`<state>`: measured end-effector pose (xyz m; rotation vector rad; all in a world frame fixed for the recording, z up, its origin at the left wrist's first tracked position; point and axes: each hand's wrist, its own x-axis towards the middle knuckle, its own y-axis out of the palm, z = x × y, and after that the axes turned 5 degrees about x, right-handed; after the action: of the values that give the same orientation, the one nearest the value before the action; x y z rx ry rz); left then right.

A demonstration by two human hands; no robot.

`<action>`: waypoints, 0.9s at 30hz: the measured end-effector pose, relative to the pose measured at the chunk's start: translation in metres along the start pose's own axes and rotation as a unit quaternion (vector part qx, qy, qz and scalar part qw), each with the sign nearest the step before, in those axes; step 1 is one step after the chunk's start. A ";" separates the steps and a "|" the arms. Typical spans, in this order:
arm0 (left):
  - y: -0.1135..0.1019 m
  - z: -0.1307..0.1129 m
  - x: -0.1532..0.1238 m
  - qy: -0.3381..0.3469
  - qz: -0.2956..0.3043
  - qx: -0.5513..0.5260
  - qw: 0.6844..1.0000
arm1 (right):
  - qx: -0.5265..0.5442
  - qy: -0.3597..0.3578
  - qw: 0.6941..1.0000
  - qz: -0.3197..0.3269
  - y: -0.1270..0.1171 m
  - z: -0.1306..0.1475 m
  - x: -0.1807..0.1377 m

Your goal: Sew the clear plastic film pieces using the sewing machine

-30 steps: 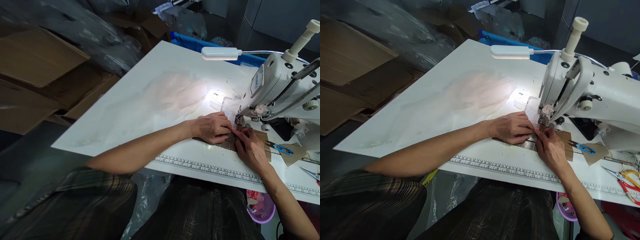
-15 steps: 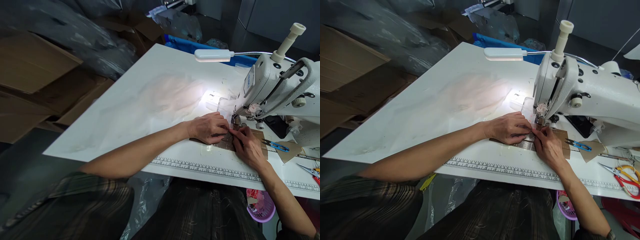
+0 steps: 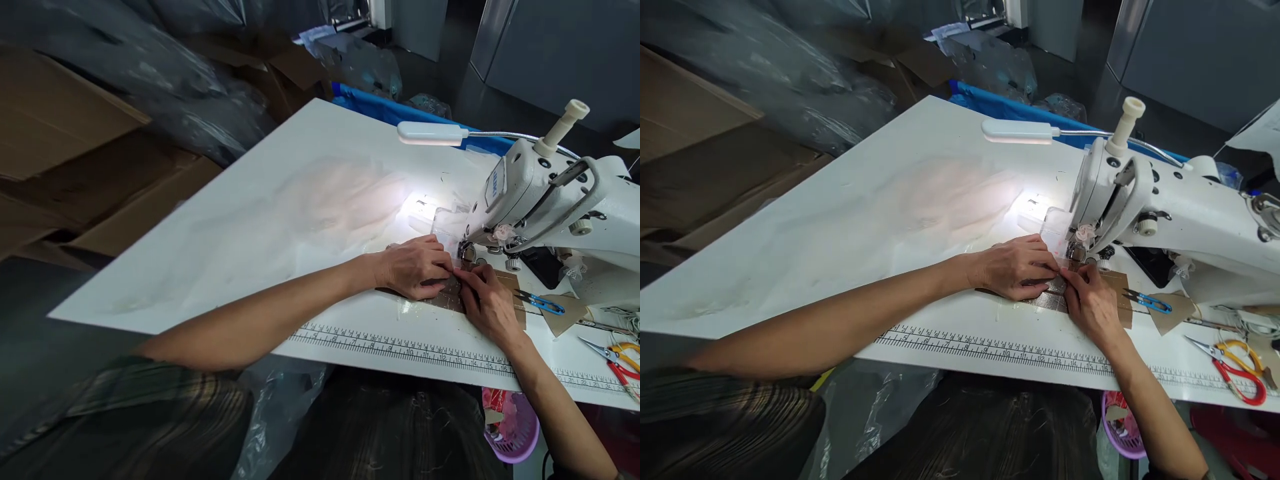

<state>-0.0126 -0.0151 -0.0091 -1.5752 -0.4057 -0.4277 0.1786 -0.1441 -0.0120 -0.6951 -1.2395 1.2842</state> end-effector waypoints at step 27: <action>-0.006 -0.001 0.006 -0.039 0.109 0.090 0.989 | -0.104 0.068 0.984 0.130 -0.013 0.017 0.015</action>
<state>-0.0109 -0.0162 -0.0010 -1.4444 -0.3187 -0.1566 0.1644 -0.1368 0.0083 -1.1081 -1.2084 1.3031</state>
